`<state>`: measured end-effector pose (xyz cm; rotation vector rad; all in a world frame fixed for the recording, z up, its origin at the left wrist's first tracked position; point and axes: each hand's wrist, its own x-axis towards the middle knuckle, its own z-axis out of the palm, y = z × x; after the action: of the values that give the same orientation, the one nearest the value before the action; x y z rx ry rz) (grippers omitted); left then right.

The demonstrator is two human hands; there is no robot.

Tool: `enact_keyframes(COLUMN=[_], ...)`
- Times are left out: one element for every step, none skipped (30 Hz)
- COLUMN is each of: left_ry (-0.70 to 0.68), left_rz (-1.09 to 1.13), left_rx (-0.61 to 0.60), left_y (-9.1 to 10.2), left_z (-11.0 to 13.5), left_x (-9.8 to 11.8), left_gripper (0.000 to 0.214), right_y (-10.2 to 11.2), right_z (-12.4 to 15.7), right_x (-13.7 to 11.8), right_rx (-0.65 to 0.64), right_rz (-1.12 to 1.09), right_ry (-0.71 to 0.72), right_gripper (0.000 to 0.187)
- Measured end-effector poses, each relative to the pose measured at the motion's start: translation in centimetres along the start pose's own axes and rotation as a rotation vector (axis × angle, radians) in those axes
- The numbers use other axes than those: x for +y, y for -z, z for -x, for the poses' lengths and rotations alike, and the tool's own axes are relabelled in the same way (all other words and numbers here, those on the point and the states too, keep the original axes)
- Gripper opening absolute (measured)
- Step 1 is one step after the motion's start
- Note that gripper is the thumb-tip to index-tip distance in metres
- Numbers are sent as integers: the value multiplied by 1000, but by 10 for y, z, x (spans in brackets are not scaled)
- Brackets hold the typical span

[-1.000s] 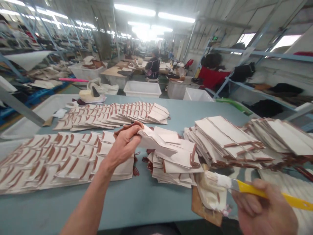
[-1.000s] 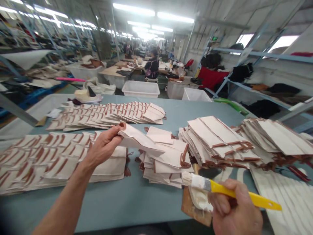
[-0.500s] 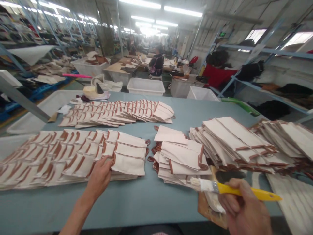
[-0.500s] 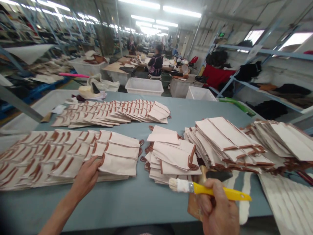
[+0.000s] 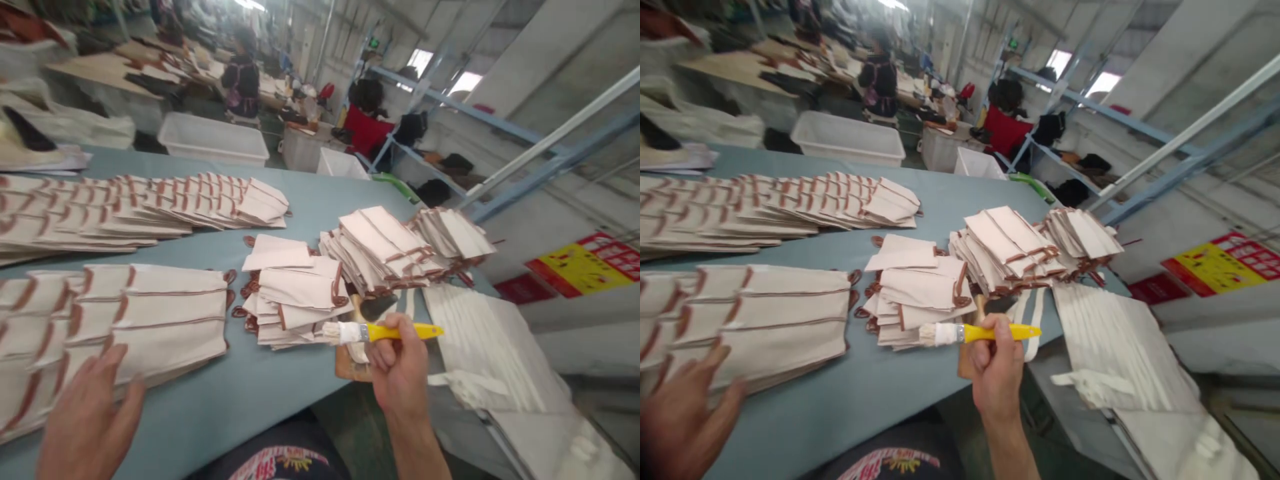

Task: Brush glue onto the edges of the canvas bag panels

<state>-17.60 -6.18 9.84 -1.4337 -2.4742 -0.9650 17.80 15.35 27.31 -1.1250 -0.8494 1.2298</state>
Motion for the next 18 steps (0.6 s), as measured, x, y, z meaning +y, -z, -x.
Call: enact_keyframes(left_ry=[29,40,24,8,-12,-31,-50,-69,-86,-104,-122,-144,-165,-186,-203,-213,-217,-214], left_rz=[52,83,113,139,165,185,197,206,208,205,198,186,170,150,126,100,72,45], left_rx=[-26,-38,-61,-91,-116,-139,-162,-183,-200,-213,-227,-249,-276,-312,-356,-405,-455,-503], left_y=[-15,-32,-50,-68,-86,-102,-118,-132,-145,-157,-169,-180,-191,-202,-212,-222,-231,-238], left_z=[-2,-5,-10,-16,-24,-36,-51,-68,-87,-108,-129,-150,-169,-186,-200,-211,-220,-226], left_x=[19,40,60,79,96,110,123,134,143,152,161,171,180,190,199,207,214,218], left_gripper=[60,62,63,61,59,58,57,55,54,52,50,49,48,48,47,46,45,44], right_y=[5,11,18,25,33,41,49,58,66,75,84,93,102,112,122,133,144,155], right_z=[-4,-7,-11,-13,-16,-18,-20,-22,-24,-27,-30,-33,-36,-39,-42,-44,-46,-47], right_x=[-2,-5,-7,-10,-12,-15,-17,-18,-19,-20,-20,-20,-19,-19,-18,-17,-17,-16], right_rx=[30,59,87,117,147,179,207,229,251,270,286,303,318,333,348,354,354,353], right_rz=[-13,-25,-37,-47,-54,-59,-59,-55,-45,-32,-16,0,14,24,29,31,31,29], right_ry=[3,3,-1,-5,-13,-17,-19,-18,-13,-8,-1,6,9,10,7,-5,-24,-46], right_gripper=[59,59,59,59,59,59,59,58,58,57,57,58,58,57,57,57,56,56])
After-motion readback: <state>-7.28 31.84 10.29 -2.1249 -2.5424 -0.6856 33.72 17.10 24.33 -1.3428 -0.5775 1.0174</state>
